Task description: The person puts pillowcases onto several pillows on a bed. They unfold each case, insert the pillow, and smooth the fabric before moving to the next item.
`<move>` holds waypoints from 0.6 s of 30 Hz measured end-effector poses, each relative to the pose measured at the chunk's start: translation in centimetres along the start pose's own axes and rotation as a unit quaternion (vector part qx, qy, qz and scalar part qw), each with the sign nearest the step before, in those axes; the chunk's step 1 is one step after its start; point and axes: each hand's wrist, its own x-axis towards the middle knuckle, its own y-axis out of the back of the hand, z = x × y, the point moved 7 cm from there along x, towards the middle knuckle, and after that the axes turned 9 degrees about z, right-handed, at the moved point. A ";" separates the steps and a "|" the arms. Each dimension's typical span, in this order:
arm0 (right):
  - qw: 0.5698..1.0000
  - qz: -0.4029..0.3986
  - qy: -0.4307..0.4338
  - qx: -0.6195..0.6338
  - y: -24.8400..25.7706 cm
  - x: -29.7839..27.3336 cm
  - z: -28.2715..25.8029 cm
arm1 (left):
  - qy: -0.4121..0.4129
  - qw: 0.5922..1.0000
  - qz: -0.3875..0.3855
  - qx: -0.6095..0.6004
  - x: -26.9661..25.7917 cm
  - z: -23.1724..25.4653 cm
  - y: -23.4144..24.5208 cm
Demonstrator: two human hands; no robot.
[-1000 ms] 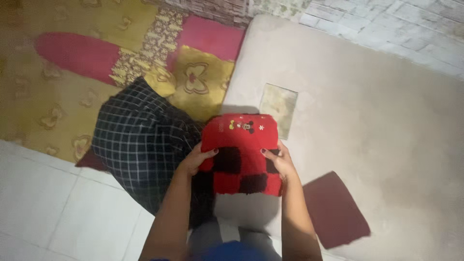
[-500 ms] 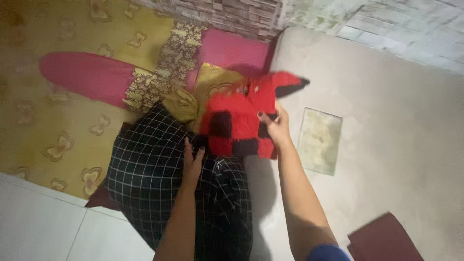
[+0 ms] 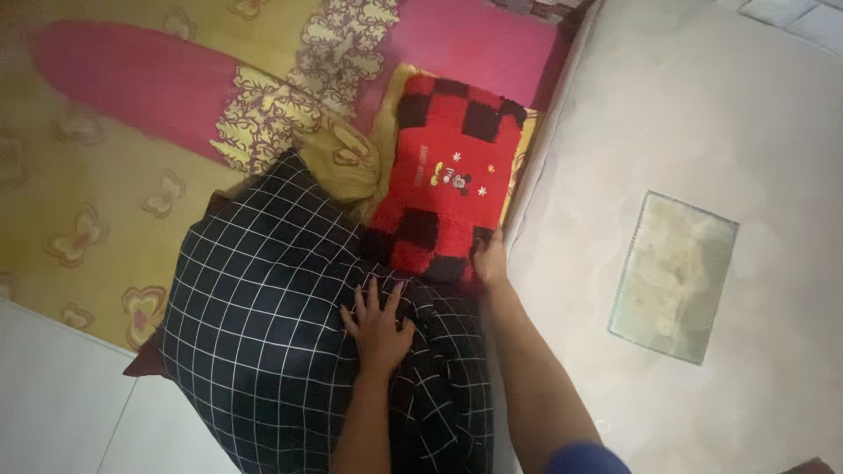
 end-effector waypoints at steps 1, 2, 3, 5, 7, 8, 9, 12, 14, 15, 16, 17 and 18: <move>1.000 0.010 -0.024 0.015 -0.3 -0.5 1.0 | 0.002 1.000 0.004 0.002 0.0 -0.2 -0.1; 0.998 0.021 -0.050 0.028 -0.3 -1.0 1.7 | 0.004 1.000 0.006 0.003 0.1 -0.3 -0.3; 0.997 0.064 -0.038 0.011 0.2 -1.3 1.7 | 0.016 1.000 0.010 0.000 0.0 -0.5 -0.3; 0.988 0.152 -0.012 -0.021 1.2 -1.9 1.1 | 0.038 0.999 0.021 -0.004 -0.7 -0.9 -0.4; 0.986 0.145 0.014 -0.082 0.4 -2.4 0.4 | 0.051 0.998 0.022 0.018 -1.1 -1.3 -0.6; 0.983 0.140 0.026 -0.115 0.3 -2.8 0.4 | 0.057 0.998 0.020 0.028 -1.3 -1.4 -0.9; 0.985 0.075 0.007 -0.153 -0.7 -3.1 1.1 | 0.062 0.997 0.004 0.037 -1.3 -1.5 -1.4; 0.979 -0.050 -0.027 -0.195 -2.4 -4.3 2.6 | 0.066 0.996 -0.029 0.050 -0.8 -2.2 -2.4; 0.990 -0.035 -0.017 -0.137 -1.8 -4.7 2.4 | 0.052 0.997 -0.033 0.036 -0.1 -2.3 -2.4; 0.992 -0.028 0.007 -0.124 -1.2 -5.0 1.7 | 0.057 0.997 -0.041 0.028 0.1 -2.4 -2.3; 0.993 -0.018 0.029 -0.112 -0.3 -5.9 0.9 | 0.058 0.997 -0.050 0.019 0.1 -2.2 -2.1; 0.993 -0.008 0.052 -0.101 1.0 -6.9 -0.1 | 0.059 0.996 -0.060 0.011 -0.3 -1.7 -1.9; 0.995 -0.003 0.049 -0.082 2.5 -8.1 -0.9 | 0.070 0.996 -0.053 -0.022 -0.8 -0.9 -1.5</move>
